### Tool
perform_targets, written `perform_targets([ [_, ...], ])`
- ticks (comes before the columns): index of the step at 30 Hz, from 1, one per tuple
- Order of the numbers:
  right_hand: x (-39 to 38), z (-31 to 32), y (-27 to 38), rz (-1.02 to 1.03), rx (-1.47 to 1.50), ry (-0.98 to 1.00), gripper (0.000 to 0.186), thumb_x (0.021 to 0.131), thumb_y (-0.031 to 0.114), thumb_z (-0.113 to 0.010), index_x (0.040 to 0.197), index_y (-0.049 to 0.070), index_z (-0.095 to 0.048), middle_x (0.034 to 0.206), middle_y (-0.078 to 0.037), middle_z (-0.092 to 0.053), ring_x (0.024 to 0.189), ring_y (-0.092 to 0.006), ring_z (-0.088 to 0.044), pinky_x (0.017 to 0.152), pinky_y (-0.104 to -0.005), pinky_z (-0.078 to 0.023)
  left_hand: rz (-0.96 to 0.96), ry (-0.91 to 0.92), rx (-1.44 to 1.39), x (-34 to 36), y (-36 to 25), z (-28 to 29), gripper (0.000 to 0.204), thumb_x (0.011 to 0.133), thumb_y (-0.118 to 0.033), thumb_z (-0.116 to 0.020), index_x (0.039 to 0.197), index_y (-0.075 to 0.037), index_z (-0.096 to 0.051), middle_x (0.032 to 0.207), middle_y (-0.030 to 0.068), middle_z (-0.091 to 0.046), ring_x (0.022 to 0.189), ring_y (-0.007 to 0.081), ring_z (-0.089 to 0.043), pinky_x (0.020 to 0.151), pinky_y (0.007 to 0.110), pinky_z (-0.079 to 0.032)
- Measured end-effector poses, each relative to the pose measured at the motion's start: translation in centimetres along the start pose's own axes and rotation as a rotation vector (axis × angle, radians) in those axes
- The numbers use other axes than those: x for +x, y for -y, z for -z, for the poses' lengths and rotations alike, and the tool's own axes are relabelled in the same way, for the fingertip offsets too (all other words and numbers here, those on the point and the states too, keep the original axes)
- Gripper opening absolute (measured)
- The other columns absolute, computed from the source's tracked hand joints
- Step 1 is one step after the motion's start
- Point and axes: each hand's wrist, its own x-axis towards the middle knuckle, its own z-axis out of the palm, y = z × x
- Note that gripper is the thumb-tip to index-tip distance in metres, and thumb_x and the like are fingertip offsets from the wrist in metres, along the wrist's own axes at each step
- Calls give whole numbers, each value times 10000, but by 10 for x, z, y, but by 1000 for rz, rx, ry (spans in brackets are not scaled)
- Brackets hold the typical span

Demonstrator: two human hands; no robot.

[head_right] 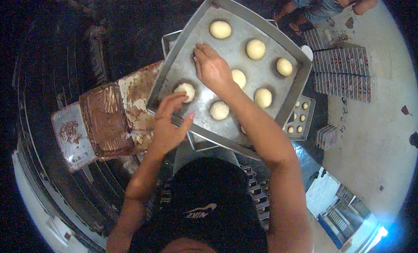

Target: The person fills small pieces of dough with a dark paste using a small stick and places them onto a metal baking tray.

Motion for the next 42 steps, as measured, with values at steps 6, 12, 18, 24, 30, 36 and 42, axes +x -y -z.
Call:
perform_targets([
  [6, 33, -26, 3, 41, -328, 175, 764, 982, 461, -610, 1523, -44, -421, 1621, -271, -357, 1502, -483, -320, 1206, -625, -293, -62, 201, -16, 7, 12, 15, 396, 832, -143, -804, 1203, -62, -692, 1256, 122, -689, 1072, 326, -714, 937, 411, -573],
  [12, 68, 29, -2, -328, 238, 169, 475, 984, 344, -623, 1272, -31, -658, 1358, -298, -597, 1312, -495, -520, 1108, -535, -426, -26, 206, -41, 7, 6, 21, 342, 837, -132, -801, 1159, -57, -712, 1202, 120, -713, 1066, 309, -720, 923, 390, -578],
  [18, 68, 40, -70, -185, -243, -45, 383, 918, 316, -718, 1115, -12, -691, 1076, -267, -699, 1035, -420, -654, 919, -519, -521, -99, 17, -135, 9, -5, 3, 261, 914, -129, -752, 1160, -56, -701, 1162, 115, -713, 1035, 285, -715, 945, 366, -551],
  [24, -94, 57, 114, -493, 937, -123, 244, 924, 157, -753, 1084, 6, -649, 1019, -77, -662, 918, -183, -628, 802, -331, -507, 39, -733, -556, -14, -39, -50, 222, 1038, -239, -622, 1021, -18, -636, 935, 60, -669, 860, 171, -622, 792, 332, -507],
  [30, -209, 65, 169, -546, 1125, -341, 307, 1020, 290, -686, 814, 80, -597, 818, -5, -597, 715, -107, -508, 681, -281, -428, -38, -390, -308, -121, -56, -66, 251, 990, -274, -682, 965, -42, -586, 810, 22, -625, 713, 111, -552, 619, 316, -440],
  [36, -242, 65, 191, 127, 307, 16, 245, 896, 220, -775, 839, 16, -651, 1313, -282, -586, 1309, -390, -518, 1073, -455, -417, 228, -185, -509, -222, -21, -37, 800, 689, -217, -971, 1383, -60, -607, 1165, 66, -723, 1071, 211, -696, 960, 378, -555],
  [42, -252, -27, 227, -281, 990, -24, 262, 916, 112, -731, 1120, 43, -580, 1484, -221, -502, 1377, -344, -488, 1161, -476, -359, 336, -457, -479, -288, -15, 10, 566, 752, -117, -931, 1248, -24, -674, 1247, 76, -706, 1128, 144, -662, 1007, 328, -527],
])
